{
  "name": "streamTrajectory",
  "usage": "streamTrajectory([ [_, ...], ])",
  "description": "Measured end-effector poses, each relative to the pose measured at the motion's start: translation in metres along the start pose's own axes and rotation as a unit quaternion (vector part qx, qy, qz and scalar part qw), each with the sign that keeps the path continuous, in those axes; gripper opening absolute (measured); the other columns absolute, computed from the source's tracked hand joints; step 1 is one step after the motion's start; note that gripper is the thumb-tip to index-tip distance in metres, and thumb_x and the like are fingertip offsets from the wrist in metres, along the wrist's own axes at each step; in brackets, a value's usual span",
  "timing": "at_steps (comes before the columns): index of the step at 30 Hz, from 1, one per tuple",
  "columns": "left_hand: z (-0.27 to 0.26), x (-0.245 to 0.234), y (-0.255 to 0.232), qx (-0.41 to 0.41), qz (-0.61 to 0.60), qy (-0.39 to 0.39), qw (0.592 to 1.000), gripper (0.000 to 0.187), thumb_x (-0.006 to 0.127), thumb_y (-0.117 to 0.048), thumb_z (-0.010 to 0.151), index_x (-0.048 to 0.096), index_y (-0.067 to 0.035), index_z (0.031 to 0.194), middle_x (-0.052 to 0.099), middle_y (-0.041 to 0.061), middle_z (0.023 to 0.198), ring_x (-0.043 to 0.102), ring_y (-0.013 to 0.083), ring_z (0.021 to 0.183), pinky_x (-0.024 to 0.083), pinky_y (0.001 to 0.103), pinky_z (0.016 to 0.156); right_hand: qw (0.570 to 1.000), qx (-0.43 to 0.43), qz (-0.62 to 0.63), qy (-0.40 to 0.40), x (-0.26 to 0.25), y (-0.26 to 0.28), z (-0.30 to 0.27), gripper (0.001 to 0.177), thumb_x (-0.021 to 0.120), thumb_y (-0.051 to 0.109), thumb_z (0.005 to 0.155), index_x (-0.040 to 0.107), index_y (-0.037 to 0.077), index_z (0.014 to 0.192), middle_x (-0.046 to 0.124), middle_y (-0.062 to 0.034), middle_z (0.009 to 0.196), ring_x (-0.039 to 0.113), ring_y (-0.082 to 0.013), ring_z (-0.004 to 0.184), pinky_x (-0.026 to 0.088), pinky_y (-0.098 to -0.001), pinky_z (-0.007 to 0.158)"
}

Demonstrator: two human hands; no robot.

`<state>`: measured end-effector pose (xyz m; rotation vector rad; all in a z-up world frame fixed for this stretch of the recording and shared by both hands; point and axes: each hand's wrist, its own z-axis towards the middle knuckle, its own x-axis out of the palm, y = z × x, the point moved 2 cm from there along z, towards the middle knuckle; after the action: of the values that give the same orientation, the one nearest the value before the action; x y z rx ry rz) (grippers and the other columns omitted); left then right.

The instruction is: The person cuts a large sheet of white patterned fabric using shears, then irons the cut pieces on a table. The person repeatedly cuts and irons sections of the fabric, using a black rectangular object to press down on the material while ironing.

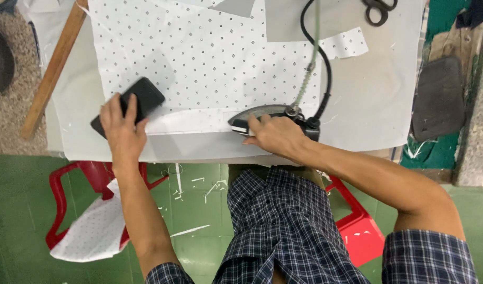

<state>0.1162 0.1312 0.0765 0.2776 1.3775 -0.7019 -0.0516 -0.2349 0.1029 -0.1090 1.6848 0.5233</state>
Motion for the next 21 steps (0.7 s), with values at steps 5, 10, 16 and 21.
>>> streamTrajectory([
  [5, 0.021, -0.069, -0.099, -0.042, 0.128, -0.074, 0.988, 0.062, 0.093, 0.007, 0.087, 0.061, 0.009, 0.140, 0.042, 0.033, 0.143, 0.045, 0.0524, 0.124, 0.036, 0.074, 0.104, 0.976, 0.081, 0.064, 0.193, -0.034, -0.067, -0.076, 0.073, 0.022, 0.062, 0.100, 0.046, 0.001, 0.132, 0.062, -0.0139, 0.080, 0.054, -0.0212, 0.042, 0.052, -0.0355, 0.034],
  [10, 0.006, -0.006, -0.174, -0.003, 0.079, -0.024, 0.997, 0.061, 0.077, -0.024, 0.096, 0.051, -0.006, 0.148, 0.039, 0.033, 0.149, 0.045, 0.0511, 0.128, 0.040, 0.064, 0.101, 0.955, 0.234, 0.095, 0.154, -0.056, -0.137, -0.136, 0.078, 0.033, 0.071, 0.093, 0.048, 0.004, 0.131, 0.070, -0.0233, 0.104, 0.070, -0.0482, 0.082, 0.057, -0.0586, 0.059],
  [16, 0.007, 0.100, -0.318, 0.059, -0.012, 0.229, 0.972, 0.059, 0.056, -0.043, 0.100, 0.042, -0.022, 0.154, 0.030, 0.024, 0.160, 0.032, 0.0394, 0.143, 0.024, 0.055, 0.121, 0.942, 0.307, 0.122, 0.061, -0.047, -0.183, -0.157, 0.065, 0.047, 0.059, 0.103, 0.045, -0.004, 0.120, 0.066, -0.0264, 0.084, 0.062, -0.0522, 0.067, 0.047, -0.0603, 0.054],
  [21, 0.009, 0.139, -0.340, 0.098, -0.006, 0.047, 0.994, 0.057, 0.070, -0.045, 0.095, 0.056, -0.019, 0.144, 0.051, 0.023, 0.144, 0.053, 0.0374, 0.125, 0.044, 0.047, 0.106, 0.933, 0.313, 0.172, -0.033, -0.060, -0.166, -0.175, 0.064, 0.058, 0.034, 0.106, 0.043, -0.011, 0.148, 0.055, -0.0308, 0.114, 0.054, -0.0492, 0.101, 0.045, -0.0579, 0.076],
])
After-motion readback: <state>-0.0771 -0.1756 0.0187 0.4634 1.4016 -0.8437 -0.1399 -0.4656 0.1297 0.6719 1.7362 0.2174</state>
